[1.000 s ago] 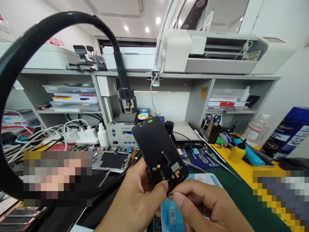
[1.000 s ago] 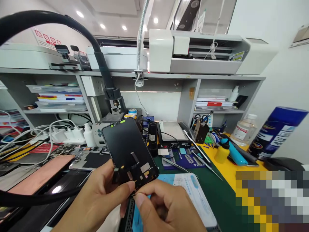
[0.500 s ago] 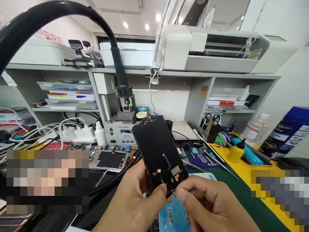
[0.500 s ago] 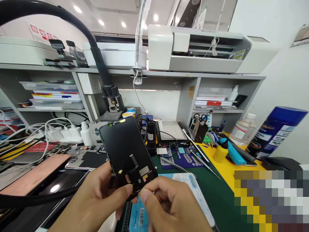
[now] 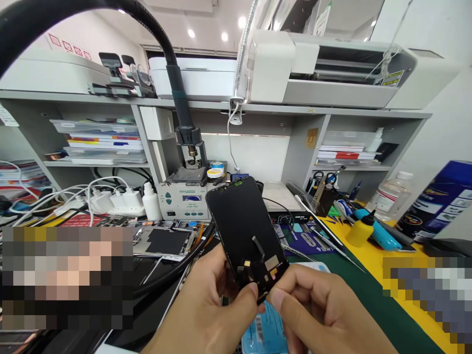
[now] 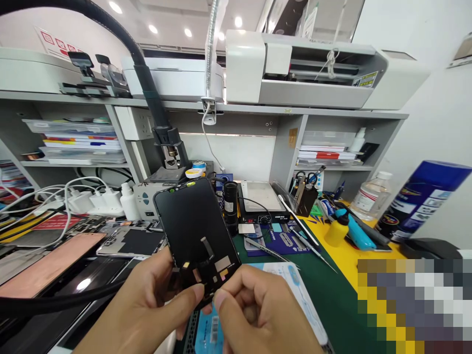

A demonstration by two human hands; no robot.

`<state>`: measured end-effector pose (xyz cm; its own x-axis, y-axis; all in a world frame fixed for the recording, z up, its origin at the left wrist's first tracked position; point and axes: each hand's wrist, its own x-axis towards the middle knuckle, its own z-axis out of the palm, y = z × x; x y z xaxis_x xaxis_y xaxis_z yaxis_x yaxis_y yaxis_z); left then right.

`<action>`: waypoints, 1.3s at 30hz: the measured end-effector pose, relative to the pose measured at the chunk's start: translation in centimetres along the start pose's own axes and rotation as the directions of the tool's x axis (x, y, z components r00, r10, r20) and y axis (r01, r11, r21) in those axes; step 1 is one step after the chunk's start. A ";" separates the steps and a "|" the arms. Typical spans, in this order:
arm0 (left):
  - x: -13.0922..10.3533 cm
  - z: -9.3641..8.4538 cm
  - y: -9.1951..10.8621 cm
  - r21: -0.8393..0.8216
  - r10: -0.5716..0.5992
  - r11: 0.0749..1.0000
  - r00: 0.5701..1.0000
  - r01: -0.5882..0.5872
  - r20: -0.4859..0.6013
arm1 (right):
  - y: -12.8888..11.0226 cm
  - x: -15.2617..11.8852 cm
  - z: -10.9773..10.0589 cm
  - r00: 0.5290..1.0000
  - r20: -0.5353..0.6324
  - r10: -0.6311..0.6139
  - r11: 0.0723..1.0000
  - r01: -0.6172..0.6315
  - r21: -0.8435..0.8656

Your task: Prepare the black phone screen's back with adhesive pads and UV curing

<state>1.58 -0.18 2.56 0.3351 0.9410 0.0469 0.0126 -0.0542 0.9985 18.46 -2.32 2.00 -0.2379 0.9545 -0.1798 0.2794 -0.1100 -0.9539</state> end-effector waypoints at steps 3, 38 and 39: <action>0.2 0.1 -0.1 -0.014 0.028 1.000 1.000 -0.028 0.009 | 0.3 0.2 -0.2 1.000 0.015 0.010 1.000 -0.011 0.014; 0.3 -0.1 0.2 -0.073 0.005 0.997 1.000 -0.005 -0.005 | 0.8 0.6 -0.4 0.999 0.036 -0.001 0.987 -0.005 0.161; 0.3 -0.1 0.2 -0.076 0.003 0.997 1.000 -0.004 -0.009 | 0.9 0.6 -0.5 0.999 0.034 0.002 0.987 -0.008 0.161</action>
<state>1.55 0.14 2.78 0.3268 0.9437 0.0506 -0.0600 -0.0327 0.9977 19.02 -1.72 1.19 -0.2690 0.9442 -0.1899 0.1281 -0.1603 -0.9787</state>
